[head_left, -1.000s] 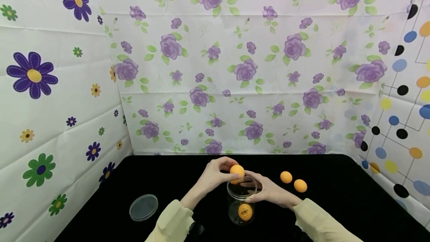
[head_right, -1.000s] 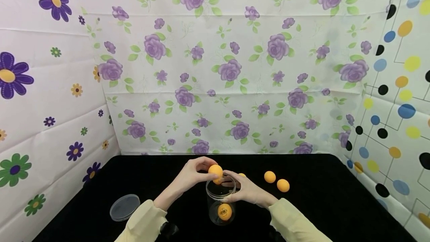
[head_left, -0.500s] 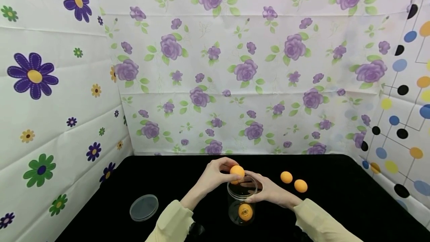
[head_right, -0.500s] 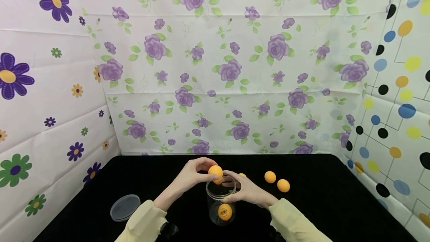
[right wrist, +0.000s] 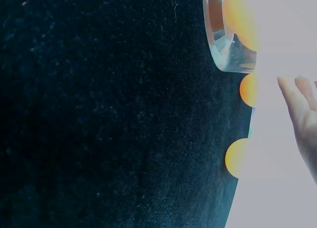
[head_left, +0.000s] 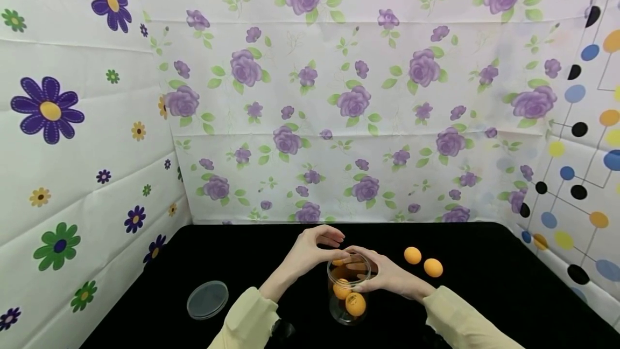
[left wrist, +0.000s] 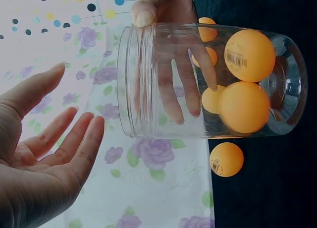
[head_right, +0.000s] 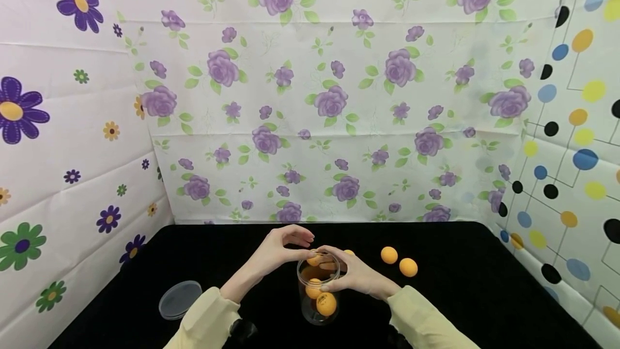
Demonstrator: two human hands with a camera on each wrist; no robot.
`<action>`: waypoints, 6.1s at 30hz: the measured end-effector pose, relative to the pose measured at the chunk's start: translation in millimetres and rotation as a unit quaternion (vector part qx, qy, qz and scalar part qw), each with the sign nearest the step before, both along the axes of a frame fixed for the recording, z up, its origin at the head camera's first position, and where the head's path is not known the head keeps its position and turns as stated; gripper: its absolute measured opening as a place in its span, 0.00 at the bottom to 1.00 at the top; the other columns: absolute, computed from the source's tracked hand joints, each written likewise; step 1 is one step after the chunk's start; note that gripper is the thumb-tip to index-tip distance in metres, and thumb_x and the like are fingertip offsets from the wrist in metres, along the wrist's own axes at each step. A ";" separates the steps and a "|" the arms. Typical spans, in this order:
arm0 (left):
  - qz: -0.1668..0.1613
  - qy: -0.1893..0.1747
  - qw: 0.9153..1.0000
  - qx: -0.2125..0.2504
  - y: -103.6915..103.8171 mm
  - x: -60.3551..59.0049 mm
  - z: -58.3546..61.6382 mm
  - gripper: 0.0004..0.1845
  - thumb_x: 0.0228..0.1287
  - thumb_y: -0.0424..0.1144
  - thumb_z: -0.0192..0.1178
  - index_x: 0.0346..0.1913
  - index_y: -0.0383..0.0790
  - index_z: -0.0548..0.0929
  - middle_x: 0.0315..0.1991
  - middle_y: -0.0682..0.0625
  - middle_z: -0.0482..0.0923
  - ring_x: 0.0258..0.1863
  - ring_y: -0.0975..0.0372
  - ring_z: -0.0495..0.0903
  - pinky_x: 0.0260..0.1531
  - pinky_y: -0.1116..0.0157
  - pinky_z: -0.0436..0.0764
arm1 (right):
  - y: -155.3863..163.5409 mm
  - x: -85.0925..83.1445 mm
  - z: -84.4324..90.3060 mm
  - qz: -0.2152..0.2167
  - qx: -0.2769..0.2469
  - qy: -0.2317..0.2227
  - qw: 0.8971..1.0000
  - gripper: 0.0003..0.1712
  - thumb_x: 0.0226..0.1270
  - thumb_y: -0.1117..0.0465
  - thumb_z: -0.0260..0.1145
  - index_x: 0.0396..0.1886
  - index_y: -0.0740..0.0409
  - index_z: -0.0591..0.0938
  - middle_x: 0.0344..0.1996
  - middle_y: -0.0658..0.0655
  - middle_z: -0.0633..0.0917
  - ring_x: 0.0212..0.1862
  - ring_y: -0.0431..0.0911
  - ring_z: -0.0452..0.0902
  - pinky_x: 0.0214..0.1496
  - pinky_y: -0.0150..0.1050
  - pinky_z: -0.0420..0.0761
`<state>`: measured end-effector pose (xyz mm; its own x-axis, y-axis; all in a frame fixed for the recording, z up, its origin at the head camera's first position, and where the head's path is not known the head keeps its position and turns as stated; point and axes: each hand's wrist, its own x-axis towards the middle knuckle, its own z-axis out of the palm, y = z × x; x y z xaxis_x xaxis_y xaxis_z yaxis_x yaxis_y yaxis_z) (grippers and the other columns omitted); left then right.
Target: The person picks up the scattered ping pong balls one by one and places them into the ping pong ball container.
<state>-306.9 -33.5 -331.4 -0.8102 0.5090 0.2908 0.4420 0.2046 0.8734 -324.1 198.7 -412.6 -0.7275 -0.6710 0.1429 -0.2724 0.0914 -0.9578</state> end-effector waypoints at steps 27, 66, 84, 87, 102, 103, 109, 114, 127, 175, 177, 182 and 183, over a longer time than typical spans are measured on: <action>0.024 -0.002 0.999 0.033 -7.3 -2.0 5.1 0.17 0.54 0.39 0.66 0.47 0.38 0.79 0.43 0.48 0.78 0.43 0.54 0.76 0.41 0.59 0.75 | -0.8 1.9 1.8 -0.005 0.011 0.008 1.000 0.38 0.61 0.64 0.63 0.69 0.50 0.57 0.62 0.60 0.64 0.60 0.53 0.62 0.54 0.44 0.68; 0.162 0.016 0.986 0.020 -14.0 -46.3 -67.8 0.19 0.51 0.40 0.68 0.44 0.32 0.80 0.38 0.41 0.78 0.34 0.58 0.77 0.33 0.61 0.77 | -1.9 -0.7 0.3 0.003 0.015 0.014 1.000 0.38 0.60 0.62 0.63 0.68 0.50 0.58 0.61 0.56 0.65 0.60 0.53 0.62 0.52 0.45 0.69; 0.171 0.014 0.985 0.017 -3.3 -60.4 -94.1 0.20 0.48 0.37 0.70 0.43 0.30 0.79 0.39 0.40 0.77 0.34 0.55 0.78 0.32 0.61 0.78 | -2.0 0.2 0.4 0.005 0.004 0.010 1.000 0.38 0.60 0.63 0.64 0.68 0.51 0.58 0.62 0.61 0.62 0.60 0.54 0.61 0.54 0.45 0.68; 0.171 0.015 0.985 0.011 -0.7 -61.8 -95.5 0.20 0.48 0.36 0.69 0.44 0.31 0.79 0.40 0.40 0.77 0.35 0.54 0.78 0.32 0.61 0.78 | -2.3 0.8 0.8 0.005 0.003 0.009 1.000 0.38 0.60 0.63 0.64 0.68 0.51 0.58 0.62 0.61 0.62 0.60 0.54 0.61 0.54 0.43 0.68; 0.192 0.027 0.981 -0.017 10.4 -68.2 -101.3 0.18 0.47 0.33 0.70 0.43 0.31 0.79 0.39 0.40 0.76 0.34 0.52 0.77 0.30 0.62 0.78 | -2.3 -0.3 0.7 0.010 0.004 0.013 1.000 0.39 0.60 0.62 0.64 0.69 0.51 0.57 0.63 0.64 0.60 0.61 0.55 0.60 0.56 0.48 0.65; 0.192 0.026 0.981 -0.018 10.9 -68.7 -101.7 0.18 0.47 0.33 0.70 0.43 0.31 0.79 0.39 0.40 0.76 0.34 0.52 0.77 0.29 0.62 0.78 | -2.6 0.2 1.2 0.012 0.002 0.015 1.000 0.39 0.60 0.62 0.64 0.69 0.52 0.57 0.62 0.65 0.60 0.61 0.56 0.59 0.56 0.48 0.65; 0.188 0.024 0.982 -0.015 12.9 -70.9 -103.0 0.17 0.47 0.31 0.70 0.42 0.30 0.79 0.38 0.41 0.76 0.33 0.52 0.77 0.29 0.62 0.78 | -2.3 1.2 1.7 0.006 0.002 0.012 1.000 0.38 0.60 0.62 0.64 0.68 0.51 0.58 0.62 0.64 0.60 0.60 0.57 0.60 0.54 0.45 0.68; 0.188 0.018 0.982 -0.024 15.4 -71.3 -100.1 0.17 0.47 0.31 0.69 0.41 0.30 0.80 0.37 0.41 0.76 0.32 0.53 0.78 0.28 0.63 0.78 | -0.5 -0.6 0.1 0.003 0.008 0.010 1.000 0.39 0.60 0.61 0.64 0.68 0.50 0.58 0.62 0.62 0.62 0.60 0.55 0.61 0.55 0.44 0.68; 0.192 0.049 0.980 -0.002 21.4 -84.2 -116.0 0.16 0.45 0.37 0.72 0.37 0.35 0.81 0.32 0.47 0.76 0.28 0.59 0.77 0.24 0.64 0.78 | 0.5 1.7 -0.6 -0.005 0.003 0.011 1.000 0.38 0.59 0.61 0.65 0.68 0.51 0.59 0.61 0.61 0.62 0.59 0.56 0.62 0.53 0.44 0.69; 0.217 0.013 0.975 -0.054 32.8 -82.8 -116.5 0.13 0.47 0.35 0.70 0.35 0.33 0.82 0.28 0.48 0.77 0.30 0.54 0.76 0.29 0.60 0.77 | 1.2 1.2 -0.7 -0.013 0.002 -0.011 1.000 0.37 0.60 0.62 0.64 0.67 0.47 0.60 0.60 0.59 0.63 0.58 0.56 0.63 0.48 0.46 0.73; 0.216 0.008 0.975 -0.053 32.4 -82.8 -116.5 0.13 0.46 0.35 0.71 0.35 0.33 0.82 0.29 0.49 0.77 0.30 0.54 0.76 0.29 0.60 0.77 | 1.1 1.5 -0.2 -0.012 0.002 -0.013 1.000 0.37 0.60 0.62 0.63 0.68 0.48 0.59 0.60 0.60 0.63 0.58 0.56 0.62 0.48 0.46 0.73; 0.214 0.002 0.975 -0.054 30.0 -84.6 -116.2 0.13 0.46 0.35 0.71 0.36 0.33 0.82 0.28 0.49 0.77 0.31 0.55 0.76 0.29 0.61 0.77 | 0.0 1.9 0.2 -0.007 0.000 -0.005 1.000 0.36 0.60 0.62 0.64 0.67 0.48 0.60 0.60 0.59 0.64 0.58 0.56 0.62 0.48 0.46 0.73; 0.213 0.002 0.976 -0.052 29.0 -85.0 -115.9 0.13 0.46 0.34 0.71 0.36 0.32 0.82 0.28 0.49 0.77 0.30 0.55 0.76 0.29 0.61 0.77 | -0.4 1.7 0.1 -0.006 -0.001 -0.003 1.000 0.36 0.60 0.62 0.64 0.67 0.48 0.60 0.60 0.58 0.64 0.59 0.56 0.62 0.49 0.46 0.73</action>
